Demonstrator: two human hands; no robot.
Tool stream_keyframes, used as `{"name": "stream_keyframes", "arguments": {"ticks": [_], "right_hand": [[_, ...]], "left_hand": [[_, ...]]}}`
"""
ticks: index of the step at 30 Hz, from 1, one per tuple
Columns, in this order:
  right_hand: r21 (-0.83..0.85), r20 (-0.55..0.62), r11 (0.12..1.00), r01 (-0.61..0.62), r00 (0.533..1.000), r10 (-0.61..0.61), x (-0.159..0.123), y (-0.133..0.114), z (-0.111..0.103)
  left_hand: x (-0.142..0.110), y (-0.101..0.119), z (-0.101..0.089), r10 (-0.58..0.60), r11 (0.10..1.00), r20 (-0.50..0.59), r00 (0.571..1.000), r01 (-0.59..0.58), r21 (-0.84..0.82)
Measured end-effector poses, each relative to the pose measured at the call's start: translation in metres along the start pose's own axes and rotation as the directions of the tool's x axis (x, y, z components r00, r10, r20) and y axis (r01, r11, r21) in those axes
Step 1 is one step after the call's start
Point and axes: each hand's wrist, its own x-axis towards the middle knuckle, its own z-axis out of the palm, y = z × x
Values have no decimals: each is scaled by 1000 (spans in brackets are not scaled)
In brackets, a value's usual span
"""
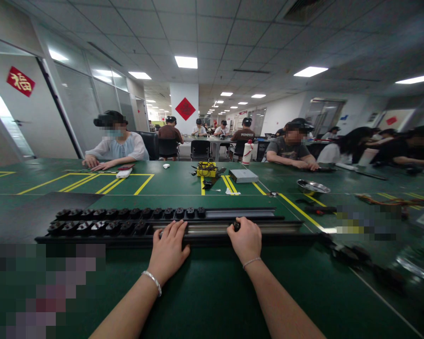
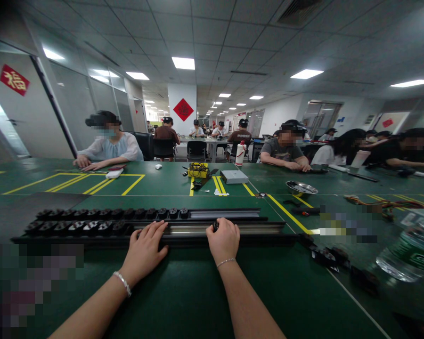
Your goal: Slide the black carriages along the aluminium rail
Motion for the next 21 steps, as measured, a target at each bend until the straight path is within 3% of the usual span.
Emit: {"name": "stream_keyframes", "arguments": {"ticks": [21], "right_hand": [[9, 8, 1000, -8, 1000, 8, 0, 1, -1]], "left_hand": [[0, -2, 4, 15, 1000, -30, 999, -15, 8]]}}
